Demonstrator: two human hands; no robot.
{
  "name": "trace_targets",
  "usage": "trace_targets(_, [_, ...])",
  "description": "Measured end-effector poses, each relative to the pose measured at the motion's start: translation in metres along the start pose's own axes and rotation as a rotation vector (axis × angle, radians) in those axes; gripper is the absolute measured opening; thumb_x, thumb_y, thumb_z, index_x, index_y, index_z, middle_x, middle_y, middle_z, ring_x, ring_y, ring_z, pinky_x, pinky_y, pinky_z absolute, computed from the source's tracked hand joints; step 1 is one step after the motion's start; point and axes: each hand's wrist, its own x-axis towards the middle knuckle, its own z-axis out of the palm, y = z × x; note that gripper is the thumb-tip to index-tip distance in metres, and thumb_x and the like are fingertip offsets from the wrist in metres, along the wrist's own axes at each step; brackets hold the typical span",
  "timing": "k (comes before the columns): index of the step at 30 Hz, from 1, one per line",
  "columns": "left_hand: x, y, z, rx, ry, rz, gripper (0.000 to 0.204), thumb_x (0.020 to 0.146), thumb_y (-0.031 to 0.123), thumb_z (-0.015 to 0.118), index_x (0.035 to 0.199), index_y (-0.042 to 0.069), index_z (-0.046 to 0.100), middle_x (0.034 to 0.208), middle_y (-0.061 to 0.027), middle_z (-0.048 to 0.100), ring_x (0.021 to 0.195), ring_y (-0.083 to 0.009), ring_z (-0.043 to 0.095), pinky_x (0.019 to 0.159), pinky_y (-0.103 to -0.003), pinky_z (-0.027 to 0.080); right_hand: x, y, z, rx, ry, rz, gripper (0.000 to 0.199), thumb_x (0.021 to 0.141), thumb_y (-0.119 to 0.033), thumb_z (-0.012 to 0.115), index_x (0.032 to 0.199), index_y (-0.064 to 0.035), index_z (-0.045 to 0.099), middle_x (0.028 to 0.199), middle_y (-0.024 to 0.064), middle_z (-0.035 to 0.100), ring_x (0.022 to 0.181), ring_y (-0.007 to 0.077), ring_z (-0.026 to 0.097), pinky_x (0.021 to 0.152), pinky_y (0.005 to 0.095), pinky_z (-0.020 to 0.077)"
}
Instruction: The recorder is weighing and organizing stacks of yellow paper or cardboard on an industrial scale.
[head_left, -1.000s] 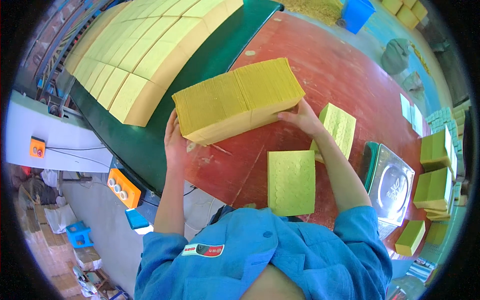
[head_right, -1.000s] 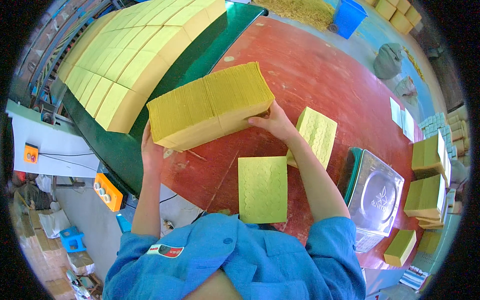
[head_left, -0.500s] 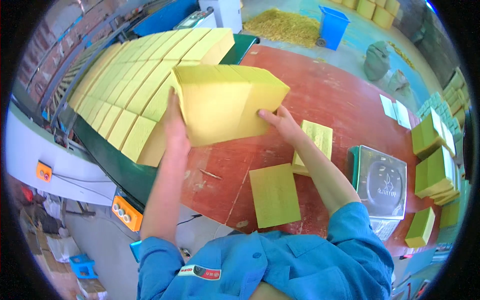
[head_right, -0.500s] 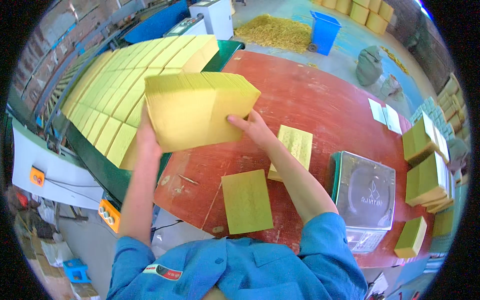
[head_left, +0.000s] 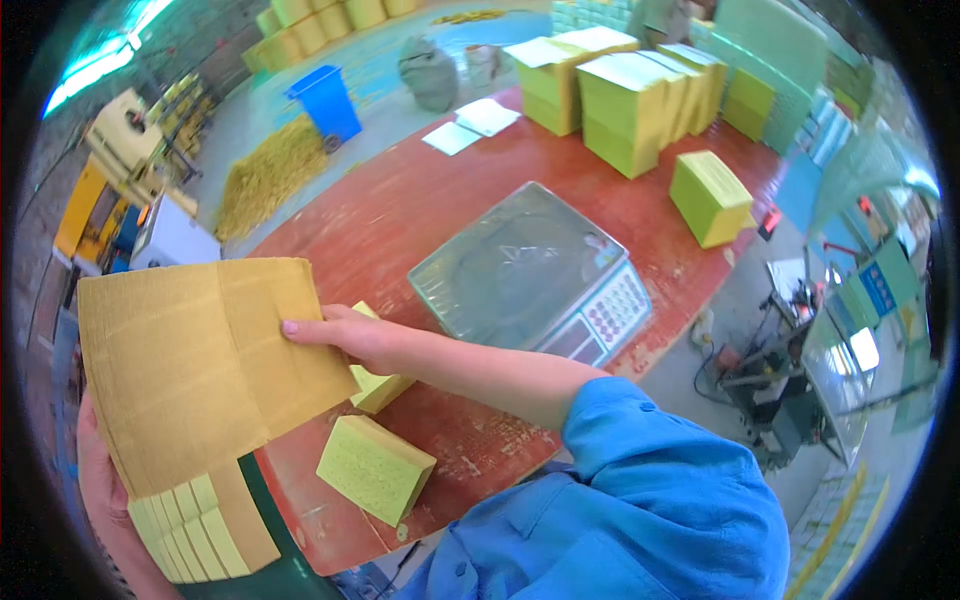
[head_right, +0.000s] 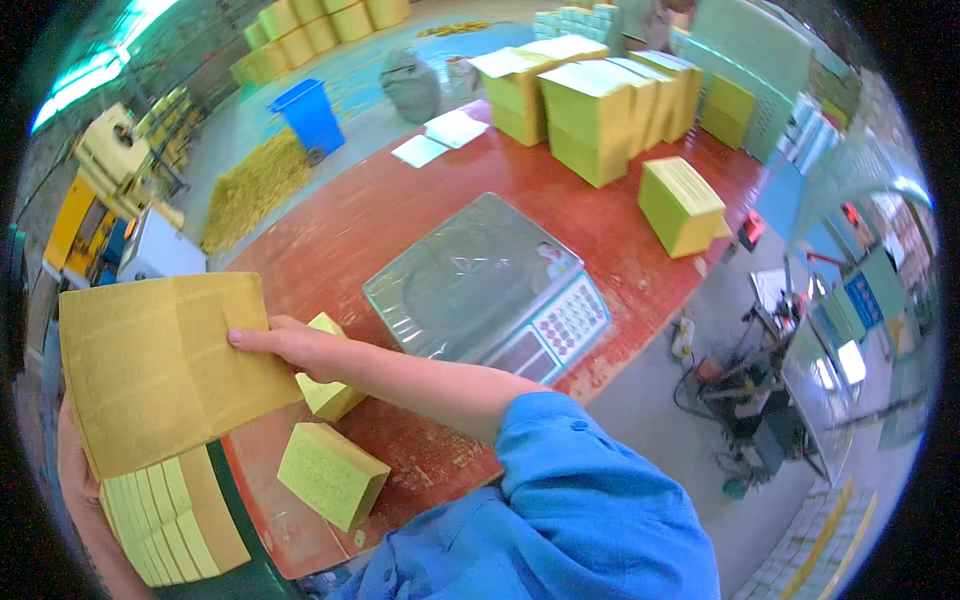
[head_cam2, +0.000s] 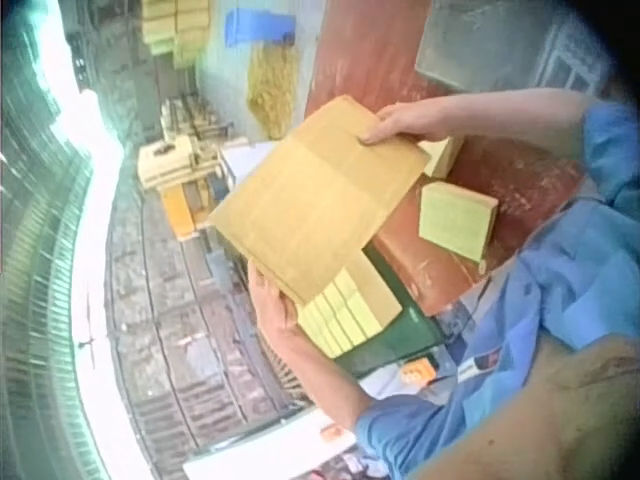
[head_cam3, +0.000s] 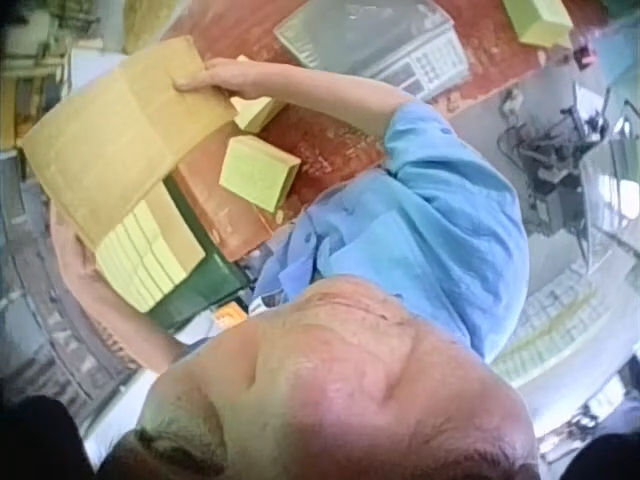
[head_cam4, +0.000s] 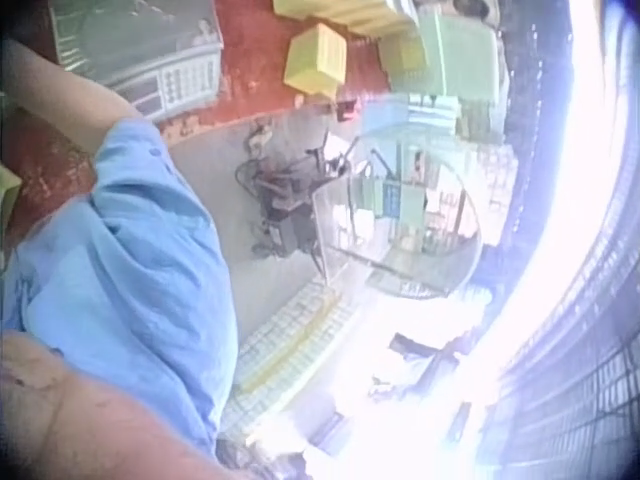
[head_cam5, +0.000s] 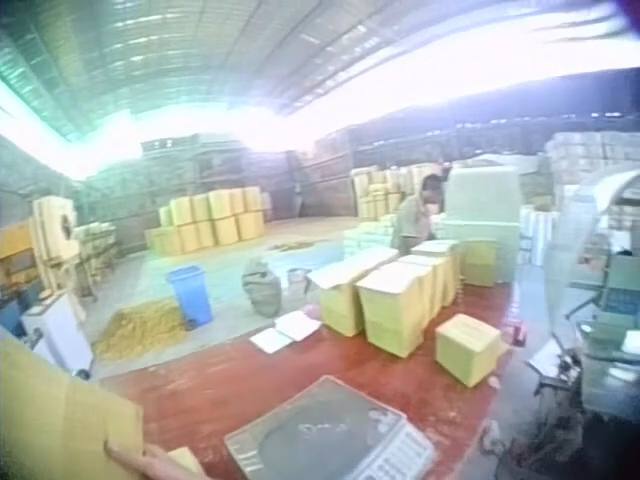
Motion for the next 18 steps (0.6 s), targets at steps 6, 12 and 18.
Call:
trace_targets(6, [0.044,-0.086,-0.026,-0.407,-0.028,-0.186,0.038,0.097,0.023,0.052,0.128,0.002,0.053,0.114,-0.0112,0.063,0.095,-0.0174,0.065,0.076,-0.029,0.057,-0.111,-0.045,-0.03,-0.034,0.226,-0.082,0.066,0.09,-0.047,0.062,0.131,0.0029,0.049,0.124,0.0141,0.06,0.111,0.0228,0.06,0.092,0.036,0.0491])
trace_targets(12, [0.062,-0.076,0.162,-0.501,-0.322,-0.002,0.038,0.096,0.024,0.053,0.126,0.001,0.054,0.113,-0.0103,0.064,0.093,-0.018,0.066,0.076,-0.031,0.057,-0.216,-0.1,-0.053,-0.182,0.496,-0.087,0.067,0.089,-0.05,0.063,0.129,0.0028,0.051,0.12,0.0137,0.063,0.107,0.0207,0.063,0.09,0.0348,0.0506])
trace_targets(18, [0.101,-0.076,0.269,-0.47,-0.482,0.178,0.039,0.095,0.024,0.055,0.124,-0.001,0.054,0.112,-0.0098,0.064,0.092,-0.0192,0.066,0.075,-0.032,0.056,-0.292,-0.15,-0.113,-0.151,0.564,-0.27,0.068,0.091,-0.049,0.06,0.138,-0.0033,0.043,0.129,0.012,0.057,0.114,0.0197,0.058,0.095,0.0352,0.0484])
